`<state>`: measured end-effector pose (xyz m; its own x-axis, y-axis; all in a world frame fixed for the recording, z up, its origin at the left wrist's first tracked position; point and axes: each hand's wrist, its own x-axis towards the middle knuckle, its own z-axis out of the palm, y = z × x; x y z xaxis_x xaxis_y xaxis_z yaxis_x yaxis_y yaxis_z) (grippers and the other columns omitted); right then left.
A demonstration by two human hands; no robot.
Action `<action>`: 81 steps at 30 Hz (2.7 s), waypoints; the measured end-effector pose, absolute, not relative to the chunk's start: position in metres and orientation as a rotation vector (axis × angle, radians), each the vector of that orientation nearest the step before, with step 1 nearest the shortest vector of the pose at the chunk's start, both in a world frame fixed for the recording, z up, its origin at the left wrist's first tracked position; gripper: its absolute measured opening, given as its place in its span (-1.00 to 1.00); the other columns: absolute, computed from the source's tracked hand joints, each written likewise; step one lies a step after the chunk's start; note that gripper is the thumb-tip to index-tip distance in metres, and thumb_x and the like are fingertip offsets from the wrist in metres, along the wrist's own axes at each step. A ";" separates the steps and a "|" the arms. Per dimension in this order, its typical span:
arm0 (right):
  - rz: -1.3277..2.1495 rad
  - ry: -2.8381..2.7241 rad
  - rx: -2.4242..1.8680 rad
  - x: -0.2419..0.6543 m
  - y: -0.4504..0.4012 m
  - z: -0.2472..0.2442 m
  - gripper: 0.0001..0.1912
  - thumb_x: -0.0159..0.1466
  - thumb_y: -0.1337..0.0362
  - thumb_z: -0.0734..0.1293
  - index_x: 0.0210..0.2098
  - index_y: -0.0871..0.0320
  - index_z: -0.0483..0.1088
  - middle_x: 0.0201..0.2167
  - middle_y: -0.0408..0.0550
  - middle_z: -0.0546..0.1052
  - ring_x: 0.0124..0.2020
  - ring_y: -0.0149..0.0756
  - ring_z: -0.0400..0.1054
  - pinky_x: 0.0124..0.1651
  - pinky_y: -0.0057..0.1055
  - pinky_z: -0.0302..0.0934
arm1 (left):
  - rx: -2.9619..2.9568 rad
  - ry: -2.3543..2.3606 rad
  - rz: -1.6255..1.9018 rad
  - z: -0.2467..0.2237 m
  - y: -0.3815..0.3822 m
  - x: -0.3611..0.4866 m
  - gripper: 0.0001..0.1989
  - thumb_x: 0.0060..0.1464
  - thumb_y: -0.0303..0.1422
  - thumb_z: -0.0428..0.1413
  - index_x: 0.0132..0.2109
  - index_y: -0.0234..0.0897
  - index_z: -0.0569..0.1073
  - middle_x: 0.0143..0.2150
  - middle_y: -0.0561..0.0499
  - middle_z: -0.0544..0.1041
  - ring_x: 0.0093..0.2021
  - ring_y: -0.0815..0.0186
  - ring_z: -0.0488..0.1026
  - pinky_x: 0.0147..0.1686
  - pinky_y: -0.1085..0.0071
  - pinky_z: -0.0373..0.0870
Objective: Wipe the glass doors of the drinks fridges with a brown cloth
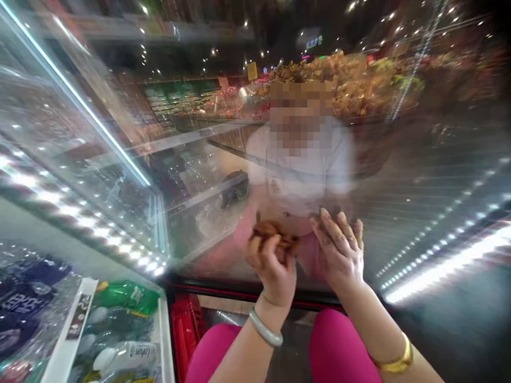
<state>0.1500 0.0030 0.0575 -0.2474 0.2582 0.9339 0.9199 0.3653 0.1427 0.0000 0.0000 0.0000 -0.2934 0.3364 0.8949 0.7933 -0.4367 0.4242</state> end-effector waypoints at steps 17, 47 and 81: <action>-0.821 -1.608 -1.089 0.178 -0.014 0.056 -0.59 0.38 0.47 0.28 0.18 0.14 0.47 0.43 0.06 0.33 0.55 -0.17 0.01 0.61 -0.12 -0.09 | -1.975 -0.922 -1.610 0.031 -0.007 0.029 -0.85 0.26 -0.40 0.21 -0.03 -0.18 0.57 0.03 -0.11 0.51 0.19 0.08 0.37 0.23 0.14 0.39; -1.070 -1.677 -1.097 0.213 -0.012 0.058 -0.37 0.48 0.12 0.10 0.49 0.12 0.09 0.37 0.07 0.41 0.58 -0.18 -0.08 0.64 -0.03 -0.26 | -2.030 -0.797 -1.639 0.054 -0.011 0.038 -0.64 0.13 -0.38 0.39 0.07 -0.12 0.58 -0.04 -0.08 0.57 0.14 0.14 0.45 0.20 0.21 0.42; -0.712 -1.732 -1.065 0.151 -0.032 0.005 -0.36 0.45 0.15 0.09 0.49 0.07 0.10 0.40 0.10 0.37 0.60 -0.03 -0.14 0.60 0.21 -0.24 | -1.939 -0.966 -1.598 0.008 -0.025 0.008 -0.75 0.34 -0.27 0.15 0.10 -0.17 0.55 -0.02 -0.09 0.57 0.16 0.17 0.44 0.21 0.20 0.45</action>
